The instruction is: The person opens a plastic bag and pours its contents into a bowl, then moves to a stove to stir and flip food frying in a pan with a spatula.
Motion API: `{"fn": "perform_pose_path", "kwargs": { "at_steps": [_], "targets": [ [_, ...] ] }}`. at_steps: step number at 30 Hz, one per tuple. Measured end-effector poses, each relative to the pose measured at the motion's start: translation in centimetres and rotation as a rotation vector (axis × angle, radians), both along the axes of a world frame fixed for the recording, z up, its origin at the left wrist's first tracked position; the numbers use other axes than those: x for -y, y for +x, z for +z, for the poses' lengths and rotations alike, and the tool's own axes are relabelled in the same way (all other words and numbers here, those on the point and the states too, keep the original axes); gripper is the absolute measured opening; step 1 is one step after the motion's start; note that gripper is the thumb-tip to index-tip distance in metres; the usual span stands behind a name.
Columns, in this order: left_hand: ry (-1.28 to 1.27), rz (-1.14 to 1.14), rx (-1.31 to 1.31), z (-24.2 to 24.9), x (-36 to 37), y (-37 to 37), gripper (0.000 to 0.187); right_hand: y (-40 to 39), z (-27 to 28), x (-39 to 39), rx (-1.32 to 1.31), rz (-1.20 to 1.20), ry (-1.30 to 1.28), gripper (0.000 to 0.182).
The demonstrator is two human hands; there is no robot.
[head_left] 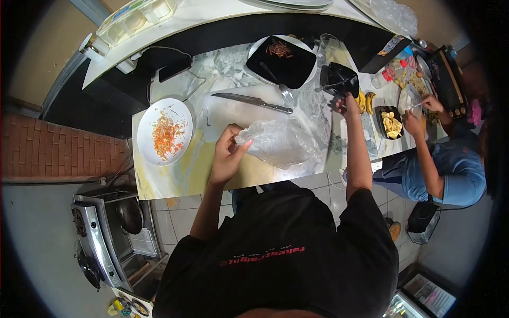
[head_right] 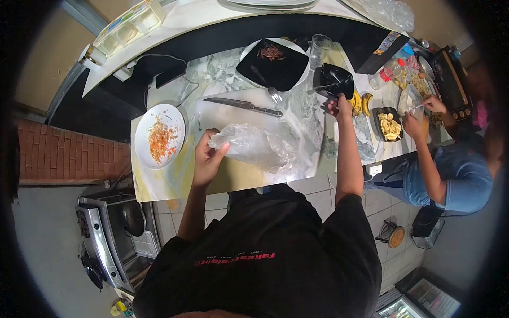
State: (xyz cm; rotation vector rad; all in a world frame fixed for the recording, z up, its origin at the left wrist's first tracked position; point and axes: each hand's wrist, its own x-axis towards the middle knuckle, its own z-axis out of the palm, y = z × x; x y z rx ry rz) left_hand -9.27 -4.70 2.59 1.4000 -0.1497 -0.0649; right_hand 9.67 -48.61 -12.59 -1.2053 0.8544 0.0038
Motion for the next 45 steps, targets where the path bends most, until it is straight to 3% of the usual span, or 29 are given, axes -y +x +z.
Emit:
{"fn": "perform_pose_path", "kwargs": {
  "at_steps": [7, 9, 11, 13, 17, 20, 23, 29, 35, 41, 45],
  "targets": [
    [0.062, 0.04, 0.153, -0.9, -0.3, -3.6, 0.016, 1.1, -2.2, 2.3, -0.015, -0.043, -0.175, 0.032],
    [0.068, 0.063, 0.103, -1.8, -0.8, -4.4, 0.013, 0.9, -2.3, 3.1, -0.076, -0.012, -0.489, 0.035],
    [0.088, 0.135, -0.042, -1.0, -0.3, -4.8, 0.016, 0.9, -1.8, 3.7, -0.073, 0.064, -0.522, 0.039],
    [0.119, 0.15, -0.026, -1.7, -0.6, -4.9, 0.018, 0.8, -1.4, 4.2, -0.152, 0.175, -0.67, 0.05],
    [0.178, 0.174, -0.007, -0.8, -0.3, -4.4, 0.019, -0.1, -1.4, 5.8, -0.098, 0.212, -0.666, 0.051],
    [0.162, 0.207, -0.02, -0.6, 0.0, -3.6, 0.02, -0.6, -2.0, 7.3, -0.046, 0.262, -0.522, 0.048],
    [0.17, 0.202, -0.012, -0.7, -0.2, -3.1, 0.018, -1.4, 1.1, 6.5, -0.001, 0.312, -0.479, 0.041],
    [-0.061, 0.244, -0.094, -4.1, -0.6, -3.4, 0.016, -2.1, 8.6, 2.1, 0.044, 0.522, -0.34, 0.035],
    [-0.003, 0.208, -0.093, -4.8, 0.7, -5.3, 0.015, -1.8, 13.0, -5.4, 0.08, 0.686, -0.324, 0.035],
    [0.03, 0.202, -0.134, -3.3, 1.1, -7.0, 0.02, -1.8, 15.5, -13.1, 0.089, 0.871, -0.295, 0.036],
    [0.044, 0.218, -0.183, -2.2, 0.5, -7.3, 0.021, -1.7, 12.9, -17.6, 0.147, 0.961, -0.337, 0.036]
  ]
}}
